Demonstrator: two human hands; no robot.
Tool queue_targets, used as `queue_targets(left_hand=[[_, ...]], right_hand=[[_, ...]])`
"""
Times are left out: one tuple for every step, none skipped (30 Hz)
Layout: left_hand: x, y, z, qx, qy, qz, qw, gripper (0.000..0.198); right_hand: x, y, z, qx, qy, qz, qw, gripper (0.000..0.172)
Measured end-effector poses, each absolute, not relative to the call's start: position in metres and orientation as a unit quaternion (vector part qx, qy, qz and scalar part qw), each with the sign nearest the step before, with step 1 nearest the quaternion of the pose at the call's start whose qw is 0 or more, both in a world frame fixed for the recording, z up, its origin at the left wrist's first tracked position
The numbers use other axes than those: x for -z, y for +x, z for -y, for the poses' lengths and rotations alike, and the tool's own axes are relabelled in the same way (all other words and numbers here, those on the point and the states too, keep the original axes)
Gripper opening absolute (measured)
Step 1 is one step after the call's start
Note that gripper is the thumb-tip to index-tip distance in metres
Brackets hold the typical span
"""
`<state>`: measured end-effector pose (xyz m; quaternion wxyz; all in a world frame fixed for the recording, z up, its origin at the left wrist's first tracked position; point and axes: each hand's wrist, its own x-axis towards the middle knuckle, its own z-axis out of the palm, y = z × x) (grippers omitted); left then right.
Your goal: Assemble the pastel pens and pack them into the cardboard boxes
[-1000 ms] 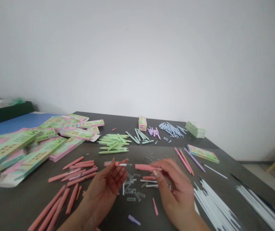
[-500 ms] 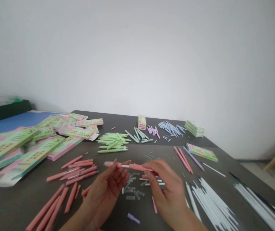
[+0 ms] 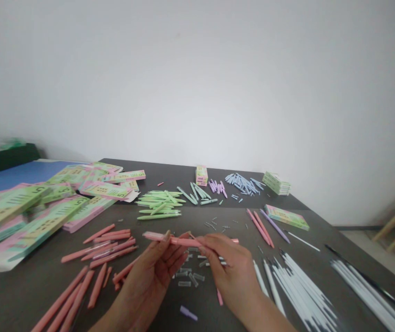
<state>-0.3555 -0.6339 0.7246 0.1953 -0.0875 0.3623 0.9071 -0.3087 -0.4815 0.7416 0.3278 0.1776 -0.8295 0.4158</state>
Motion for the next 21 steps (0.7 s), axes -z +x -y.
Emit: queue_targets(left_hand=[[-0.725,-0.355,0.634,-0.907,-0.085,-0.364,0.194,0.008],[-0.725,-0.355,0.634,-0.907,-0.083,-0.365,0.193,0.007],[-0.725,-0.355,0.634,-0.907,-0.082,-0.366,0.192,0.006],[-0.726,-0.355,0.634,-0.907,-0.08,-0.367,0.191,0.006],[-0.726,-0.355,0.634,-0.908,-0.078,-0.366,0.188,0.006],[-0.726,-0.355,0.634,-0.909,-0.077,-0.366,0.185,0.007],[-0.725,-0.355,0.635,-0.91,-0.078,-0.366,0.181,0.007],[-0.725,-0.354,0.634,-0.91,-0.078,-0.365,0.178,0.008],[-0.724,-0.354,0.634,-0.911,-0.076,-0.365,0.175,0.008],[-0.724,-0.353,0.634,-0.912,-0.073,-0.367,0.171,0.008],[-0.723,-0.353,0.634,-0.911,-0.068,-0.37,0.168,0.008],[-0.723,-0.352,0.633,-0.911,-0.063,-0.373,0.164,0.009],[-0.724,-0.352,0.633,-0.91,-0.06,-0.377,0.159,0.009],[-0.724,-0.351,0.632,-0.909,-0.06,-0.382,0.154,0.01],[-0.725,-0.351,0.632,-0.908,-0.063,-0.386,0.148,0.011],[-0.726,-0.35,0.632,-0.907,-0.066,-0.391,0.142,0.011],[-0.728,-0.35,0.632,-0.906,-0.068,-0.396,0.135,0.012],[-0.729,-0.35,0.632,-0.904,-0.066,-0.402,0.128,0.013],[-0.73,-0.351,0.632,-0.903,-0.062,-0.408,0.123,0.013],[-0.73,-0.351,0.632,-0.901,-0.056,-0.413,0.123,0.014],[-0.731,-0.351,0.633,-0.898,-0.048,-0.418,0.126,0.014]], right_hand=[[-0.74,-0.309,0.483,-0.417,0.179,0.827,0.331,0.022],[-0.739,-0.309,0.484,-0.419,0.18,0.825,0.333,0.022],[-0.737,-0.309,0.486,-0.421,0.178,0.824,0.335,0.021],[-0.736,-0.309,0.487,-0.423,0.172,0.825,0.334,0.02],[-0.735,-0.309,0.487,-0.425,0.162,0.827,0.33,0.019],[-0.733,-0.309,0.488,-0.43,0.147,0.83,0.324,0.018],[-0.731,-0.31,0.488,-0.437,0.129,0.832,0.315,0.016],[-0.73,-0.311,0.488,-0.446,0.109,0.835,0.303,0.016],[-0.728,-0.312,0.488,-0.458,0.087,0.837,0.285,0.015],[-0.726,-0.314,0.487,-0.474,0.065,0.838,0.263,0.015],[-0.724,-0.316,0.487,-0.492,0.042,0.836,0.239,0.017],[-0.723,-0.318,0.487,-0.51,0.021,0.833,0.213,0.021],[-0.721,-0.321,0.486,-0.525,0.005,0.83,0.19,0.027],[-0.72,-0.323,0.486,-0.54,-0.009,0.823,0.172,0.034],[-0.72,-0.324,0.487,-0.561,-0.015,0.812,0.161,0.036],[-0.719,-0.325,0.487,-0.588,-0.017,0.794,0.155,0.033],[-0.719,-0.326,0.488,-0.621,-0.015,0.77,0.148,0.028],[-0.719,-0.326,0.489,-0.656,-0.01,0.741,0.141,0.023],[-0.72,-0.326,0.49,-0.688,-0.006,0.713,0.134,0.023],[-0.72,-0.326,0.491,-0.708,-0.003,0.694,0.128,0.026],[-0.721,-0.326,0.492,-0.716,-0.004,0.688,0.121,0.027]])
